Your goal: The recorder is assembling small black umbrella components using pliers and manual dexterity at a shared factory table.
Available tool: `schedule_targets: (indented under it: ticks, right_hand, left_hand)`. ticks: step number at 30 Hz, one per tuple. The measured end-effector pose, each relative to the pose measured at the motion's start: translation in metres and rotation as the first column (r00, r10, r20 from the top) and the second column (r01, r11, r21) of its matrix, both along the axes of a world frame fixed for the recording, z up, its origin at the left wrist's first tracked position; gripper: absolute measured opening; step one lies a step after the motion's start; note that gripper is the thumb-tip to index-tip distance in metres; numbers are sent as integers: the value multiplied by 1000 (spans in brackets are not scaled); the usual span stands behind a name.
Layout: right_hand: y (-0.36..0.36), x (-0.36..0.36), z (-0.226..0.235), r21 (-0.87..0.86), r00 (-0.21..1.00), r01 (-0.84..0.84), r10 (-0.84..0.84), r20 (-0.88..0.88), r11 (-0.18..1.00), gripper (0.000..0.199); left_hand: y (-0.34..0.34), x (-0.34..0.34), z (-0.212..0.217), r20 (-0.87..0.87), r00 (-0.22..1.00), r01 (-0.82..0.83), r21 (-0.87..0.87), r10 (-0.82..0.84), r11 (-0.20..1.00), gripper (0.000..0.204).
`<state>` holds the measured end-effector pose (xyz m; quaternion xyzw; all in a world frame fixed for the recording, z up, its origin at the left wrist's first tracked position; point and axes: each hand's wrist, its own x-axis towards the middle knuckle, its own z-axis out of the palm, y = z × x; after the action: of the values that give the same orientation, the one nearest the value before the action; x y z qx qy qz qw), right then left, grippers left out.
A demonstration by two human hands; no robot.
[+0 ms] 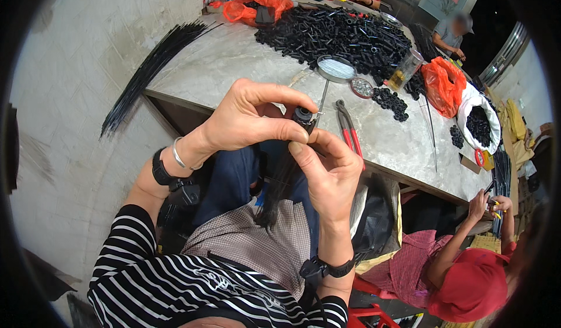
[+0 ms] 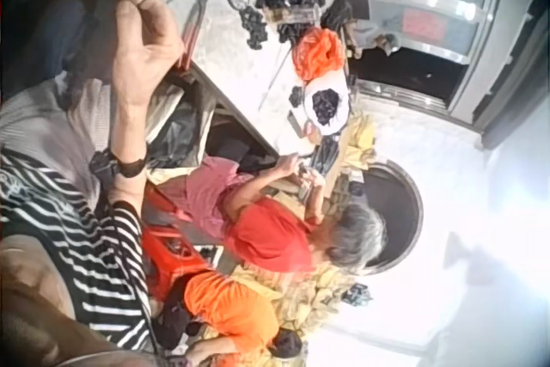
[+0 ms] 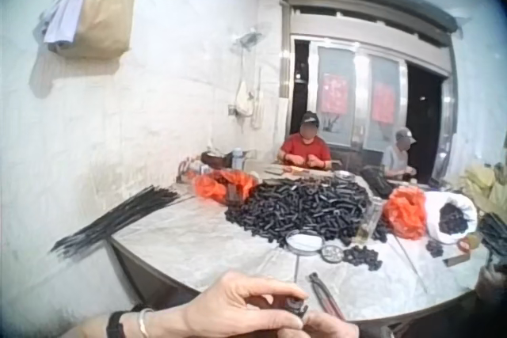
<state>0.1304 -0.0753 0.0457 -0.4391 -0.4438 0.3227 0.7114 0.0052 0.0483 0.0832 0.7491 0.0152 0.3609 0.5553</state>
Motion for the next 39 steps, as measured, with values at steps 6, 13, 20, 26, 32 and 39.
schedule_targets:
  ticks: [6, 13, 20, 26, 32, 39]
  right_hand:
    - [4, 16, -7, -17, 993, -89, 87, -74, 996, 17]
    - [7, 18, -6, -4, 996, -65, 64, -59, 998, 15]
    - [12, 8, -4, 28, 999, 7, -8, 35, 1000, 15]
    - [14, 4, -3, 7, 999, 19, -19, 37, 1000, 15]
    - [20, -4, -1, 45, 953, 158, -164, 254, 986, 9]
    - [19, -14, 6, -63, 967, 176, -161, 197, 982, 11]
  left_hand:
    - [2, 6, -2, -15, 998, -53, 53, 53, 997, 30]
    - [6, 13, -7, 3, 997, -71, 130, 71, 989, 28]
    - [11, 11, -8, 4, 998, -59, 120, 59, 991, 25]
    - [9, 8, -9, 61, 993, -107, 169, 98, 980, 26]
    - [8, 1, -7, 61, 972, -232, 371, 226, 899, 24]
    - [7, -4, -14, 60, 972, -233, 315, 226, 920, 27]
